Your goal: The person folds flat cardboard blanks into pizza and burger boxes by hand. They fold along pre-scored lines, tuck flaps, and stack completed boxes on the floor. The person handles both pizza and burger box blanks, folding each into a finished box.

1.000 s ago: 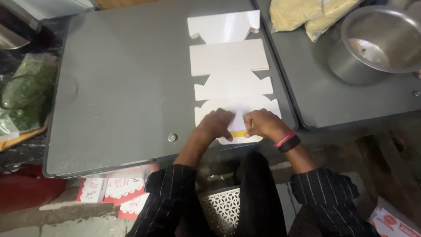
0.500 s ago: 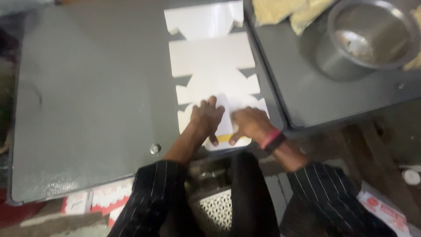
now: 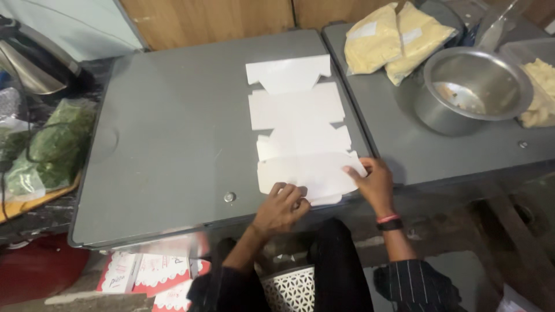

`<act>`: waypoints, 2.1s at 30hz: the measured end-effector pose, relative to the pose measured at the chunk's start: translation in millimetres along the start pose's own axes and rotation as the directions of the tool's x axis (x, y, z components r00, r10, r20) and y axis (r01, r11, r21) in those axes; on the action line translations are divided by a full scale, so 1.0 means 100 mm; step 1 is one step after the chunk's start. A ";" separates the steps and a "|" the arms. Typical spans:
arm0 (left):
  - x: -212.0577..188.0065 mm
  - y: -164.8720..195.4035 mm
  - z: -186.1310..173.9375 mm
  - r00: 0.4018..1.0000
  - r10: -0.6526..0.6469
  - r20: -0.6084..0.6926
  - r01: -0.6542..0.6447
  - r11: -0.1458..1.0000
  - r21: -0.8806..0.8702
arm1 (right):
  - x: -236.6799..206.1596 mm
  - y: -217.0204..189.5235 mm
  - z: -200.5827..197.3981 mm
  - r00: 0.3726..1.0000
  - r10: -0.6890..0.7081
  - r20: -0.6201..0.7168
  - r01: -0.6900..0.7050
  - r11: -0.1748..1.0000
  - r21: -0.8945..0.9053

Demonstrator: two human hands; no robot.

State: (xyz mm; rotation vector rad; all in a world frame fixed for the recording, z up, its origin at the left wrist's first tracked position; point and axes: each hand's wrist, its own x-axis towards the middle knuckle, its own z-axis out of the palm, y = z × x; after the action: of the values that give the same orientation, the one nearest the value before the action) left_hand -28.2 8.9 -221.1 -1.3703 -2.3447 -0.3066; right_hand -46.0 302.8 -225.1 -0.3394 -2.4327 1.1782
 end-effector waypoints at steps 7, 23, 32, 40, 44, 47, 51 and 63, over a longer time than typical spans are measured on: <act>0.18 0.32 -0.10 0.991 -0.005 0.131 0.032 0.978 -0.207 | 0.37 -0.19 -0.31 0.920 0.199 0.338 -0.312 0.893 0.324; 0.56 -0.10 0.41 0.933 -0.360 0.000 0.330 0.857 -0.396 | -0.42 -0.30 0.09 0.772 -0.520 0.367 0.618 0.750 -0.238; 1.04 -0.21 0.13 0.752 -0.286 0.593 0.275 0.955 0.112 | -0.21 -0.43 -0.08 0.665 -0.474 0.577 0.659 0.736 -0.155; 1.13 -0.11 0.26 0.697 -0.280 0.660 0.136 0.955 0.262 | -0.60 -0.47 0.06 0.755 -0.472 0.455 0.654 0.583 -0.482; 1.09 -0.18 0.27 0.656 -0.295 0.695 0.241 0.954 0.177 | -0.57 -0.63 0.02 0.849 -0.330 0.412 0.510 0.713 -0.480; 0.80 -0.42 0.15 0.904 -0.193 0.381 0.323 0.893 -0.314 | -0.48 -0.55 -0.04 0.861 -0.213 0.461 0.461 0.710 -0.532; -0.05 -0.57 -0.16 0.947 -0.313 0.079 0.318 0.865 -0.389 | -0.25 -0.22 -0.02 0.899 -0.283 0.334 0.422 0.761 -0.492; 0.03 -0.13 -0.04 0.975 0.003 0.221 0.011 0.998 -0.061 | -0.54 -0.60 -0.28 0.905 -0.309 0.292 0.370 0.911 -0.182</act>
State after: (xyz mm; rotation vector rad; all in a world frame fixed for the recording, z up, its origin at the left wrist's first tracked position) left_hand -39.6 3.7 -215.5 -1.4980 -2.5371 -0.2393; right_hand 12.7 264.2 -176.3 0.1879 -2.7165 0.8262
